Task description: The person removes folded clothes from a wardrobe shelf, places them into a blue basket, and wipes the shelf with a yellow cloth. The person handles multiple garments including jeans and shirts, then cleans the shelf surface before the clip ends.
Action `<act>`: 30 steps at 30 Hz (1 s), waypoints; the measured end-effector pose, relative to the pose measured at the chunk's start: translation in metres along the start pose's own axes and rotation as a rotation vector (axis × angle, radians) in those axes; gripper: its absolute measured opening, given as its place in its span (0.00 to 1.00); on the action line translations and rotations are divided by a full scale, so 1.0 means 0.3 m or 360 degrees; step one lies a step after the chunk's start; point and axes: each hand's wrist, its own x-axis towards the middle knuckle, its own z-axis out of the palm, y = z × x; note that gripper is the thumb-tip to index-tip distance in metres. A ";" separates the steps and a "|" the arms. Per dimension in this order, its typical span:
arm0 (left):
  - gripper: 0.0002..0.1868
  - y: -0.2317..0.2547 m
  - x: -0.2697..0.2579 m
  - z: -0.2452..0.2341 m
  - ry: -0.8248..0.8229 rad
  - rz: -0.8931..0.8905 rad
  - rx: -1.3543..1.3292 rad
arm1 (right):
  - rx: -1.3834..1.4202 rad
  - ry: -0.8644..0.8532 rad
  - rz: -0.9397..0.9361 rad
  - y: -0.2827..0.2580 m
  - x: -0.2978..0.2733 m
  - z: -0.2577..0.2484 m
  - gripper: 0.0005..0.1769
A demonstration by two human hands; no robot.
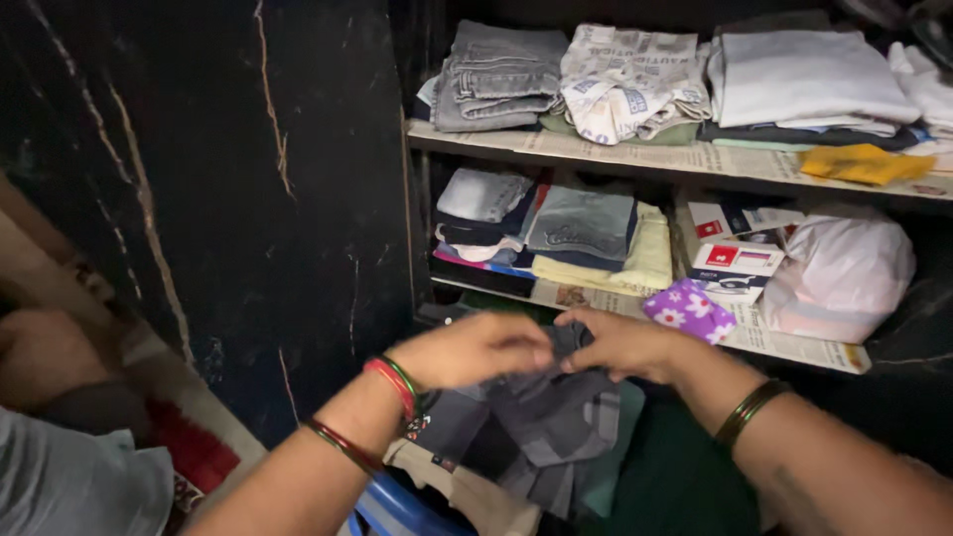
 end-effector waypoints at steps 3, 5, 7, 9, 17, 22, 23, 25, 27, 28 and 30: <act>0.25 -0.062 0.050 -0.005 0.0266 0.0082 -0.0332 | -0.0024 -0.0117 0.0098 0.015 -0.020 -0.028 0.40; 0.25 -0.087 0.052 0.000 0.0276 0.0007 -0.0016 | -0.0133 -0.0124 0.0138 0.039 -0.009 -0.050 0.39; 0.26 -0.100 0.059 0.016 0.0286 0.0001 0.0223 | -0.0338 -0.0068 0.0161 0.084 0.017 -0.059 0.36; 0.26 -0.102 0.075 0.034 0.0296 0.0056 0.0390 | -0.0455 -0.0027 -0.0021 0.124 0.052 -0.096 0.33; 0.25 -0.029 0.175 -0.027 0.0426 0.0274 0.0369 | -0.1074 0.1074 -0.0714 0.031 0.037 -0.275 0.31; 0.23 0.014 0.249 -0.083 0.0747 0.0428 0.0622 | -0.1195 0.1746 -0.1115 -0.063 -0.047 -0.372 0.32; 0.21 0.021 0.266 -0.097 0.0822 0.0447 0.0684 | -0.1230 0.1793 -0.1118 -0.077 -0.053 -0.393 0.32; 0.18 0.033 0.304 -0.134 0.0976 0.0463 0.0770 | -0.1251 0.1815 -0.1078 -0.095 -0.056 -0.428 0.32; 0.15 0.043 0.345 -0.175 0.1128 0.0456 0.0807 | -0.1223 0.1760 -0.0985 -0.100 -0.053 -0.461 0.32; 0.15 0.047 0.366 -0.197 0.1174 0.0477 0.0785 | -0.1209 0.1732 -0.0931 -0.102 -0.048 -0.474 0.32; 0.14 0.053 0.404 -0.239 0.1270 0.0519 0.0743 | -0.1181 0.1678 -0.0830 -0.107 -0.029 -0.498 0.30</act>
